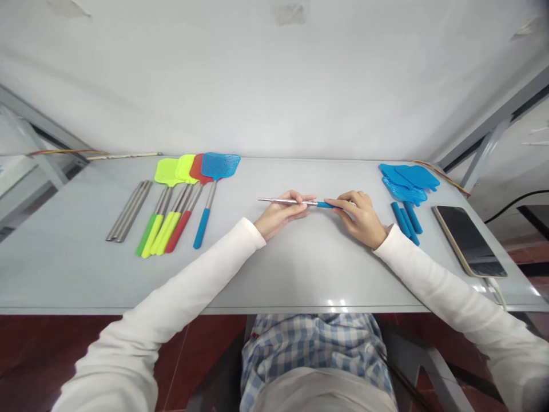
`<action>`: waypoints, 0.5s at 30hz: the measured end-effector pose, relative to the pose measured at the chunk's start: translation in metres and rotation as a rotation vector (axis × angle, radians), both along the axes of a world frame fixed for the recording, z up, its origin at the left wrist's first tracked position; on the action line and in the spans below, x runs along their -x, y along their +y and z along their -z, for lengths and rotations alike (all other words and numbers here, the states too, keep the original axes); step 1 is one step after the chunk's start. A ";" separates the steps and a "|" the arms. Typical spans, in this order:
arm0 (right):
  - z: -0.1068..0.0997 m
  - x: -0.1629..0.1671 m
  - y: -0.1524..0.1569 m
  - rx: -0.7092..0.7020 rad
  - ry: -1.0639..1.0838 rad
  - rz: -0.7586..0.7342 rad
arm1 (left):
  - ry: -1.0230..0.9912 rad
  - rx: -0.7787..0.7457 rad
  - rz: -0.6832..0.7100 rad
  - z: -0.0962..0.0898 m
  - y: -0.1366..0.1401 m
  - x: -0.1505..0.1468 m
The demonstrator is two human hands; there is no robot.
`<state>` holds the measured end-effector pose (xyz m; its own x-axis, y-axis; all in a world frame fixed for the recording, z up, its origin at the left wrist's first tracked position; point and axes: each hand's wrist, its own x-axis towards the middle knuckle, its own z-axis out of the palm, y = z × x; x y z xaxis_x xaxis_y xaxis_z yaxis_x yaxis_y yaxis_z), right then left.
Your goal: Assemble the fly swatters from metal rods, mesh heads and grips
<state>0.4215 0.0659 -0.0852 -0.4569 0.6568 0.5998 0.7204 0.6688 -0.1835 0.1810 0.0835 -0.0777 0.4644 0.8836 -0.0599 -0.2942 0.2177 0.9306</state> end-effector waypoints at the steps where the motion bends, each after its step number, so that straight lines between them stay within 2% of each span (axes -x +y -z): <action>1: -0.001 0.003 -0.003 -0.002 0.010 -0.016 | 0.029 -0.033 0.035 0.000 -0.001 0.000; 5: -0.005 0.012 -0.012 0.023 0.081 -0.055 | 0.078 -0.112 0.118 0.000 -0.003 -0.001; 9: -0.008 0.015 -0.016 0.069 0.104 -0.035 | 0.063 -0.084 0.135 0.001 -0.001 0.000; 12: -0.013 0.009 -0.008 0.079 0.073 -0.033 | 0.039 -0.049 0.090 0.003 0.000 -0.001; 15: -0.019 -0.012 0.011 0.051 0.043 0.126 | -0.020 0.011 -0.013 0.005 0.001 -0.002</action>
<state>0.4339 0.0766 -0.0660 -0.3438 0.7374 0.5814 0.7888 0.5627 -0.2472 0.1825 0.0844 -0.0824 0.4540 0.8889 -0.0608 -0.3154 0.2241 0.9221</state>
